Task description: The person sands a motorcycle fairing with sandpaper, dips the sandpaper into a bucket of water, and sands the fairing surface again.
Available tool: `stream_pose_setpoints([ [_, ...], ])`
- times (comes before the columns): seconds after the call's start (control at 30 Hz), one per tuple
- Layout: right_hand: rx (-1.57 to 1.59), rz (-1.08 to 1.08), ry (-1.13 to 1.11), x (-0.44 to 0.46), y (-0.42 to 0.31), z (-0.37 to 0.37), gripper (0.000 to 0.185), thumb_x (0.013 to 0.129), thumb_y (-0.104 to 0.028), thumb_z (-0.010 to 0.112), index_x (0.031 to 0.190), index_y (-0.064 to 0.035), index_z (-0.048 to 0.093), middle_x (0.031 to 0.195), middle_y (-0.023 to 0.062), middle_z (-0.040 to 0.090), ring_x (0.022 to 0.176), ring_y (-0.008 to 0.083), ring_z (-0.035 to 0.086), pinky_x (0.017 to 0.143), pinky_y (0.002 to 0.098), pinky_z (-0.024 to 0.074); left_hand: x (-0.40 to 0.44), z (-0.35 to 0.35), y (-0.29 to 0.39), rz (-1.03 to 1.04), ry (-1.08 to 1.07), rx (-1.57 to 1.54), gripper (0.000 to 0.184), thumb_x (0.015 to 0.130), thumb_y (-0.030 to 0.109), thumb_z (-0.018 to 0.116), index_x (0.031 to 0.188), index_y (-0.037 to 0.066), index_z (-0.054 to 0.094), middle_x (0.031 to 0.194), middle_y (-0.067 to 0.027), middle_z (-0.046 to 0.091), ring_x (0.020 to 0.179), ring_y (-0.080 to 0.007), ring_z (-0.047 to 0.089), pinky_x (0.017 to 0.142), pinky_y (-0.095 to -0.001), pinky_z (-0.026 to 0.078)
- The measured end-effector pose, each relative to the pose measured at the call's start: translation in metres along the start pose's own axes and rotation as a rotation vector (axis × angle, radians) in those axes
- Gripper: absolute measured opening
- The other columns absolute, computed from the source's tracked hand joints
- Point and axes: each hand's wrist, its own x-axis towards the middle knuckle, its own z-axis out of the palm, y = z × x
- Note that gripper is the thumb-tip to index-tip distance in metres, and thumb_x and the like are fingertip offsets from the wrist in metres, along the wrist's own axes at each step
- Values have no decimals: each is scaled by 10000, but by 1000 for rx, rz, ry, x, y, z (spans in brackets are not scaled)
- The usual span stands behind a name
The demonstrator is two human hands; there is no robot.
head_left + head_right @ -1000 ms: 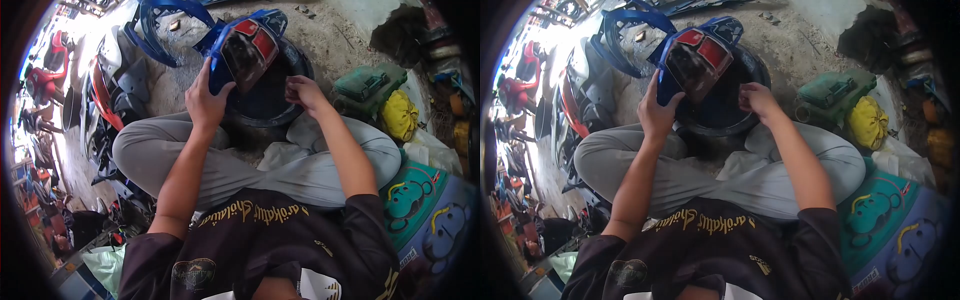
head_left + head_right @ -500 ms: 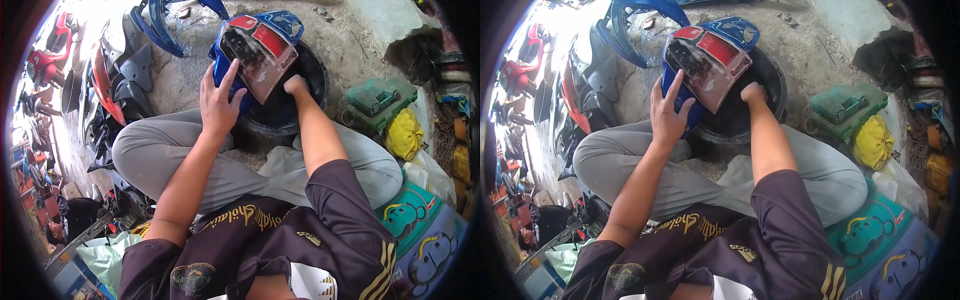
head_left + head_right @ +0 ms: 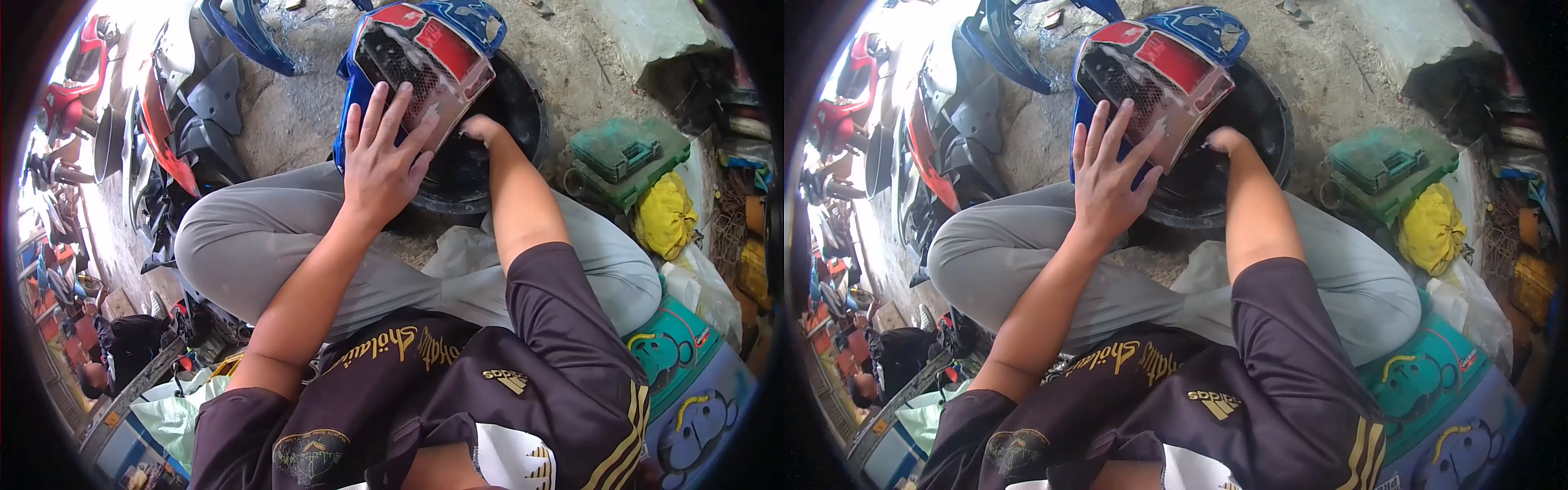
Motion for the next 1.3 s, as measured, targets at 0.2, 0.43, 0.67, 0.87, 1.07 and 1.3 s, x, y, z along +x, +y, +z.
stream_pose_setpoints([
  [0.2, 83, 48, -8, -32, -9, -13, 366, 962, -199, 617, 1262, -71, 782, 1351, 207, 737, 1234, 366, 736, 1080, 487, 570, 2, -4, 6, -14, -60, 29, 688, 793, 259, 904, 1451, 298, 707, 1768, -99, 392, 1666, -389, 280, 1334, -605, 195],
  [0.43, 157, 66, -20, -49, -17, -21, 343, 971, -200, 587, 1230, -52, 756, 1255, 212, 763, 1150, 377, 758, 1047, 502, 577, 1, -4, 4, -20, -132, 58, 743, 777, 302, 928, 1481, 325, 692, 1805, -102, 330, 1684, -404, 229, 1342, -602, 147],
  [0.67, 1950, 288, -159, -124, -32, -49, 290, 965, -208, 557, 1157, -48, 704, 1092, 204, 766, 1009, 384, 758, 1007, 546, 576, 5, -5, 2, -14, -127, 53, 745, 778, 314, 928, 1484, 316, 691, 1814, -112, 307, 1688, -418, 207, 1336, -621, 148],
  [0.87, 2239, 509, 180, -131, -56, -49, 338, 1028, -236, 492, 1276, -59, 635, 1229, 201, 701, 1168, 389, 685, 1100, 593, 514, 2, -6, 7, -12, -111, 23, 724, 777, 312, 927, 1465, 301, 702, 1810, -121, 314, 1682, -435, 213, 1330, -628, 155],
  [1.07, 2029, 555, 192, -52, -50, -20, 624, 1066, -325, 529, 1605, -15, 477, 1656, 200, 495, 1490, 381, 516, 1253, 533, 387, 4, -8, 6, -18, -162, 55, 734, 782, 327, 928, 1477, 304, 691, 1821, -122, 292, 1682, -440, 212, 1327, -633, 163],
  [1.3, 2217, 619, 134, -30, -31, 16, 535, 1024, -294, 577, 1471, -1, 580, 1511, 227, 592, 1359, 381, 597, 1187, 536, 450, 3, -6, 4, -62, -193, 62, 840, 754, 305, 950, 1534, 343, 640, 1832, -151, 256, 1688, -473, 171, 1325, -659, 151],
])
